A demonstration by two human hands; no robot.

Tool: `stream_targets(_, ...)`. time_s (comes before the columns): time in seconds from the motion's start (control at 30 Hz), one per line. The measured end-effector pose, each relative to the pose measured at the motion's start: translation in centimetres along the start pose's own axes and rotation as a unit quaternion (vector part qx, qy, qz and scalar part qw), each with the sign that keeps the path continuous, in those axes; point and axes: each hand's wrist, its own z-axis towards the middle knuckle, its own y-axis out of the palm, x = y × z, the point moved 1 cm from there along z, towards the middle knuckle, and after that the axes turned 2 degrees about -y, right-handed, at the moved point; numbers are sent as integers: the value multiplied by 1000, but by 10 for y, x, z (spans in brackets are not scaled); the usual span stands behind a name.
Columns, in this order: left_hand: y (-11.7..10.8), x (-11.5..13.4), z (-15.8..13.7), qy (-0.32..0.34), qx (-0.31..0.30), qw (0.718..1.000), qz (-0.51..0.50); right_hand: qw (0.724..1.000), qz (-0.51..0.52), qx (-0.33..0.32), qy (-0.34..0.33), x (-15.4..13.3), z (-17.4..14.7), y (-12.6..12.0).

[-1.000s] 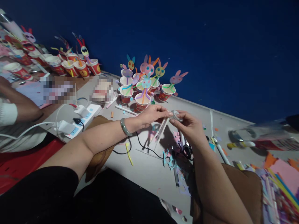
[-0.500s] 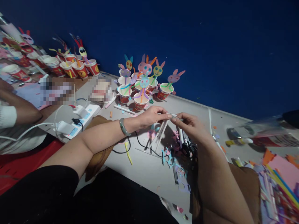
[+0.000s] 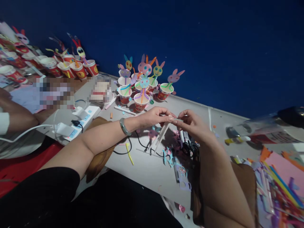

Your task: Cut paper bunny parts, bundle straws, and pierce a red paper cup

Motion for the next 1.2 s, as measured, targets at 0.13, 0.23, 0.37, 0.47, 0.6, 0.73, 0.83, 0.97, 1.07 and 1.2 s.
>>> stream_targets(0.13, -1, 3, 0, -8, -8, 1000, -27, 1000, -14, 0, -9, -4, 2, 2)
stream_targets(0.23, -3, 4, 1, -20, 7, 997, -69, 999, -18, 27, -28, -5, 4, -5)
stream_targets(0.37, -8, 4, 6, -35, 45, 991, -118, 989, -98, 93, -64, -11, -2, -33)
stream_targets(0.47, -10, 4, 8, -37, 59, 988, -134, 969, -198, 126, -80, -17, -17, -59)
stream_targets(0.6, -11, 3, 9, -32, 62, 988, -140, 936, -296, 176, -66, -8, -45, -91)
stream_targets(0.73, -11, 3, 10, -21, 72, 986, -152, 923, -339, 184, -2, 18, -73, -103)
stream_targets(0.83, -11, 3, 11, -27, 69, 985, -157, 915, -380, 127, 43, 34, -86, -89)
stream_targets(0.97, -10, 2, 10, -28, 70, 984, -160, 900, -419, 95, 68, 49, -95, -55)
stream_targets(1.07, -9, 2, 8, -34, 70, 984, -158, 873, -470, 123, 46, 57, -99, -34)
stream_targets(1.2, -8, 2, 8, -42, 74, 983, -162, 823, -554, 118, 34, 63, -100, -18)
